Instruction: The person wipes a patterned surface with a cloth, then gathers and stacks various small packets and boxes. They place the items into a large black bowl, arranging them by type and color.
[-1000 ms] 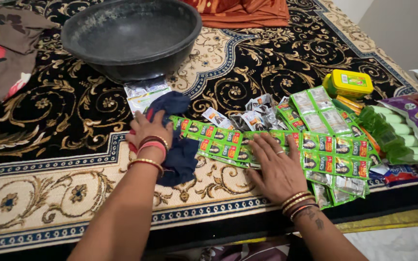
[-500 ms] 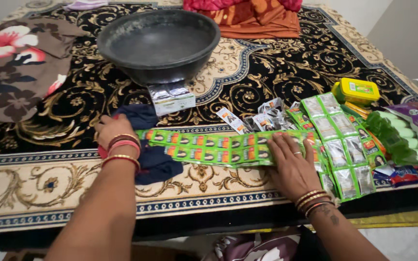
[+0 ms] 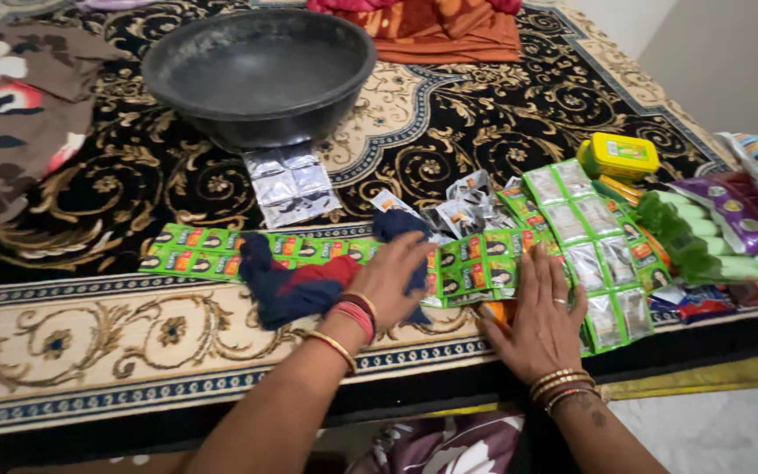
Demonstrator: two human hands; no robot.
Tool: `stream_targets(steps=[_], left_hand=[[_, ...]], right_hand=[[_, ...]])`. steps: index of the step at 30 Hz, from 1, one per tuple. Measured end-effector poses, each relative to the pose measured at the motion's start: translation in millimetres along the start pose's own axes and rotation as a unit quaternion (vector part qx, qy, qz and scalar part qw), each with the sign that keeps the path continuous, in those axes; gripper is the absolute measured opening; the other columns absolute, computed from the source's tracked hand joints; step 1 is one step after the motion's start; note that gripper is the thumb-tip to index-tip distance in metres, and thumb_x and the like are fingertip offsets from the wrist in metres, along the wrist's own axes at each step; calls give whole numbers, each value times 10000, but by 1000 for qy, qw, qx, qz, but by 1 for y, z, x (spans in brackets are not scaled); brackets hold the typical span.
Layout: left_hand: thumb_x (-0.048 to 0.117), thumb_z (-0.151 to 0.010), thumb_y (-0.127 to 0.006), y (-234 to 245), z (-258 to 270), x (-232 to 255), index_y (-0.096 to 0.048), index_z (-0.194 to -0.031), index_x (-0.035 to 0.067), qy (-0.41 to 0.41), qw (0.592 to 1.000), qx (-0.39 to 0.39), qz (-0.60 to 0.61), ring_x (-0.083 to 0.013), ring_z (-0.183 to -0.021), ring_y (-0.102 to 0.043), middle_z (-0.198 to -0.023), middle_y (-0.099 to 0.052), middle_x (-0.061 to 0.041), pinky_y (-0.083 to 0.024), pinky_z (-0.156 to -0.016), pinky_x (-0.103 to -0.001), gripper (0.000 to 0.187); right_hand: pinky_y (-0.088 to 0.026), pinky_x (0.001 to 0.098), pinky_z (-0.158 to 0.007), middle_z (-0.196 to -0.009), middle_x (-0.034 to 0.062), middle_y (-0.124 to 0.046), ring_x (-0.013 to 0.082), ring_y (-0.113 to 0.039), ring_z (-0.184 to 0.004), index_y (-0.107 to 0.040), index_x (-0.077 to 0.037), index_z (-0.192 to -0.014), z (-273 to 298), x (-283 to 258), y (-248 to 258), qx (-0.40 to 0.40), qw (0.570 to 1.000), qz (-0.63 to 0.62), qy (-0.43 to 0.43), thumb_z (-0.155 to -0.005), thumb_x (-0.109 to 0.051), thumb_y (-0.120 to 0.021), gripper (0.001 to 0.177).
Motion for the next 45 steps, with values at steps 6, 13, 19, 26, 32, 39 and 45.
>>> stream_targets(steps=[6,13,19,26,32,39,45], left_hand=[[513,-836,-724,-13,-9,22,-487,-1451,316,44,992,-56,-101,-305,-1498,-214,-1611,-307,-15,-130,-1115,-769,688],[365,-816,-746,-29,-15,-2,-591,-1357,303,115,987,32,-108,-240,-1495,-302,-1590,-389,27,-132,-1138,-769,566],[351,-852,-722,10,-1,-53,-626,-1286,320,183,974,46,-124,-213,-1485,-324,-1571,-416,44,-113,-1123,-786,446],[258,-840,-742,50,50,-100,-661,-1245,239,107,986,43,-122,-261,-1409,-432,-1515,-500,-5,-250,-1122,-671,413],[105,-945,-664,50,26,-83,-721,-1145,176,178,934,297,88,-290,-1098,-682,-1127,-719,-80,-542,-981,-400,220],[315,-866,-637,-28,-44,-11,-669,-1274,270,81,983,126,-102,-324,-1421,-440,-1444,-589,-45,-211,-1085,-721,412],[377,-938,-576,-31,-73,-44,-534,-1429,343,194,973,51,-115,-256,-1506,-312,-1593,-414,18,-174,-1170,-689,495]], right_hand=[[-149,620,-1187,-1637,197,-280,375,-254,-1503,-331,-42,-1535,-1,11,-12,39,997,-42,55,-802,-540,-671,949],[-104,684,-1157,-1573,139,-375,331,-260,-1509,-420,-79,-1468,-47,-14,-34,9,999,32,10,-800,-541,-670,850],[-76,676,-1168,-1586,146,-332,355,-232,-1494,-418,-162,-1502,-48,-17,-31,16,999,23,46,-791,-521,-654,831],[-92,570,-1225,-1664,112,-267,278,-197,-1560,-357,-83,-1542,-39,-34,-30,-5,991,57,125,-849,-484,-624,844],[-153,485,-1203,-1618,236,-251,356,-219,-1508,-318,38,-1509,-41,-81,-47,-40,975,-93,199,-843,-479,-624,896],[-211,477,-1224,-1586,256,-326,368,-287,-1502,-399,70,-1423,-32,-79,-72,-82,985,-81,132,-918,-482,-565,766],[-224,489,-1190,-1584,281,-319,385,-293,-1481,-453,116,-1351,-34,-79,-73,-86,984,-82,133,-908,-503,-535,765]])
Point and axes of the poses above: each hand's wrist, its own z-axis away from the middle knuckle, its own y-axis out of the back of the hand, x = y × z, the point moved 1 cm from there along -z, towards the middle knuckle
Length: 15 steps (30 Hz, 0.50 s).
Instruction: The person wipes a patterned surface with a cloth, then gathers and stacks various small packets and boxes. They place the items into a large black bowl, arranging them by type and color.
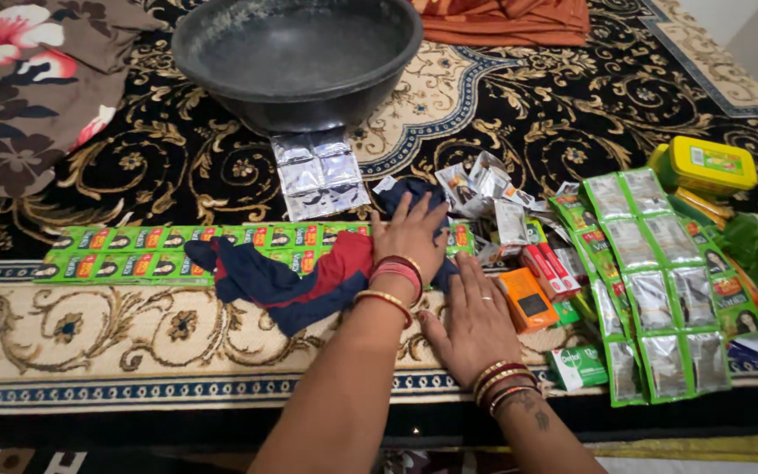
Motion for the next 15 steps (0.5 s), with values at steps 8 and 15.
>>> stream_targets(steps=[8,15], left_hand=[[329,-934,-584,3,50,-10,-512,-1473,272,-167,985,-14,30,-283,-1475,-350,-1592,-424,-42,-195,-1183,-616,547],[330,-945,-573,16,36,-23,-528,-1451,324,-63,998,23,-13,-251,-1472,-366,-1565,-458,-19,-158,-1168,-682,508]], right_hand=[[-218,485,-1179,-1578,285,-302,381,-275,-1475,-451,87,-1409,1,1,-1,9,1000,19,18,-860,-470,-546,788],[-211,469,-1198,-1604,242,-320,347,-286,-1497,-400,49,-1434,2,-1,3,-12,1000,3,-7,-920,-512,-521,770]])
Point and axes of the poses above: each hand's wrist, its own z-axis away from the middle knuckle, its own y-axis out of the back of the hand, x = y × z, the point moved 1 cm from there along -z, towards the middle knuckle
